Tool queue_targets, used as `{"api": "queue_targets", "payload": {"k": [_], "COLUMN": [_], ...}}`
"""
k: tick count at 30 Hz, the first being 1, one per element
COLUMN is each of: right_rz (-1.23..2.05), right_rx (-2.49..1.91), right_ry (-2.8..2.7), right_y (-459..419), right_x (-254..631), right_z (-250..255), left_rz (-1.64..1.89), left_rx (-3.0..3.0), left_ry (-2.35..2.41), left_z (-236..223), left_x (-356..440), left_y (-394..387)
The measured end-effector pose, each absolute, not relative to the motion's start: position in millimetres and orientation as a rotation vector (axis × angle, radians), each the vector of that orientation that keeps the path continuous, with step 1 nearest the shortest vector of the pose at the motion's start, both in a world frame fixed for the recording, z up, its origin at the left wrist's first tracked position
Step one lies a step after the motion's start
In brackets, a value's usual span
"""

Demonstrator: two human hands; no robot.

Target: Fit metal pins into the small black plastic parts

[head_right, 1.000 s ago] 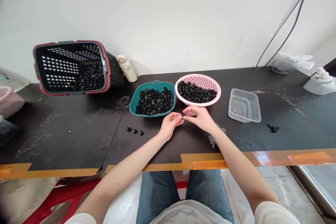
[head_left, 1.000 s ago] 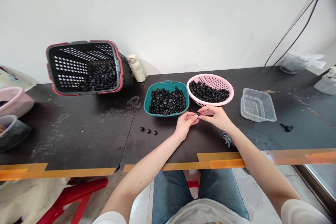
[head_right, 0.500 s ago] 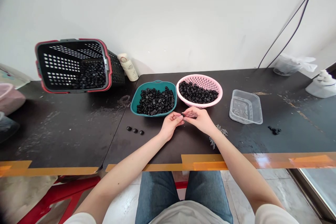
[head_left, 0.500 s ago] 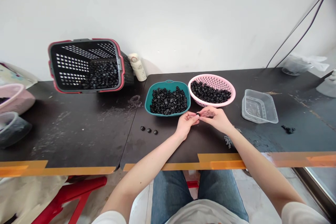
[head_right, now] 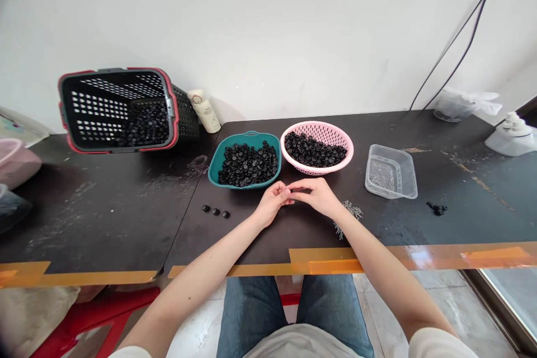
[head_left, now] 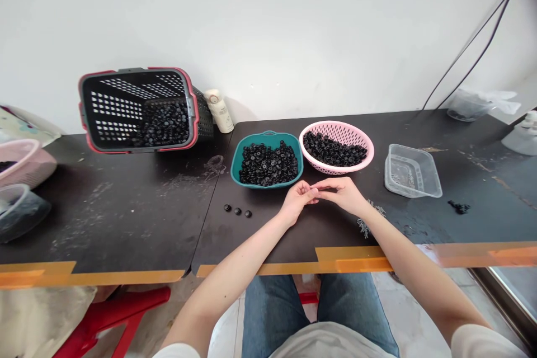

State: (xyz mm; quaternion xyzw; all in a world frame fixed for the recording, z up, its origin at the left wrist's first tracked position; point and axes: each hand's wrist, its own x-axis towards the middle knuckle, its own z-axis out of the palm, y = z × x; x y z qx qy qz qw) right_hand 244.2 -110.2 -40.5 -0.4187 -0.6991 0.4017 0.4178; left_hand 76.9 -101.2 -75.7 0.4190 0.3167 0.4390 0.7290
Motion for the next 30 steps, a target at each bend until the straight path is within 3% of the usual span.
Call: {"api": "queue_targets", "payload": {"k": [13,22,30], "right_rz": [0.840,0.970,1.369], "right_rx": [-1.019,-1.086,-0.956], "right_ry": [-1.766,-1.729,-1.533], "right_y": [-106.8,-107.8,-110.2], "right_x": [245.5,244.1,239.3], "right_z": [-44.3,-42.3,-42.6], "left_rz": [0.975,1.034,1.019], "left_rx": [0.984,0.995,1.045], "left_ry": [0.703,0.776,0.720], "left_z": [-71.8,-71.7,-72.0], "left_x": [77.2,79.5,77.0], "left_y": [-104.1,-103.9,-106.0]}}
